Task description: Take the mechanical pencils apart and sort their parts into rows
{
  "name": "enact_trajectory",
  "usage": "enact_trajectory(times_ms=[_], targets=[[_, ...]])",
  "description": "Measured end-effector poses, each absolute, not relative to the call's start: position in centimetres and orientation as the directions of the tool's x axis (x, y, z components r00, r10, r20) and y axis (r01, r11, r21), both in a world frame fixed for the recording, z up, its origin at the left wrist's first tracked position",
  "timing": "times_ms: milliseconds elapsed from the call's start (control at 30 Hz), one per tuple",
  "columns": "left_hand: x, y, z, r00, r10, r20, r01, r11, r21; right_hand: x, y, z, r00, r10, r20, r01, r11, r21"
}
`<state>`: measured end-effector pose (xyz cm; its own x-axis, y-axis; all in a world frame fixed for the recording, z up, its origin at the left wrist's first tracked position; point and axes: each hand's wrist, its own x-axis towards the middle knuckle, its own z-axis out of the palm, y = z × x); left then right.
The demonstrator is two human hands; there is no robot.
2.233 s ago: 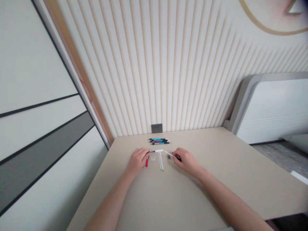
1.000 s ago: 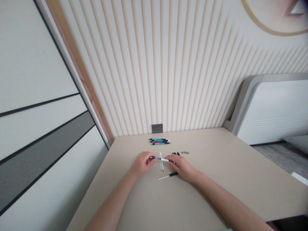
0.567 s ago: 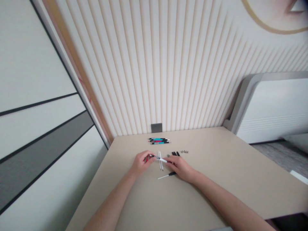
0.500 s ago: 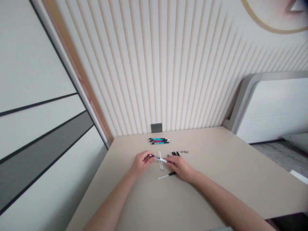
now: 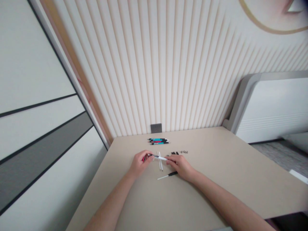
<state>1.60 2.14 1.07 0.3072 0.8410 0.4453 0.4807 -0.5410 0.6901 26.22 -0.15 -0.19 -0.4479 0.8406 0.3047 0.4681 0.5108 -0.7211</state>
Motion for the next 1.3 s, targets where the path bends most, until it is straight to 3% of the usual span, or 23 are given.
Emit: enact_trajectory(times_ms=[200,500,833,1100,1300], targets=[[0.9,2.6,1.1,0.163,0.851,0.499,0.468,-0.512,0.72,26.4,-0.1,-0.5,-0.43,0.852,0.298,0.502,0.5,-0.706],[0.6,3.3,1.4,-0.084,0.876,0.475,0.235,-0.446,0.864,26.6,-0.2,-0.3,-0.452,0.839,0.302,0.514,0.522,-0.681],[-2.6,5.3,1.4,-0.298,0.835,0.463,0.368,-0.347,0.863,26.8,-0.1,-0.5,-0.477,0.827,0.297,0.538,0.542,-0.646],[-5.0,6.1,0.5,-0.131,0.901,0.414,0.663,-0.231,0.712,26.8,-0.2,-0.3,-0.519,0.799,0.303,0.537,0.58,-0.612],[-4.9,6.4,-1.3,0.077,0.942,0.326,0.76,-0.267,0.592,26.9,-0.2,-0.2,-0.533,0.791,0.301,0.559,0.596,-0.576]])
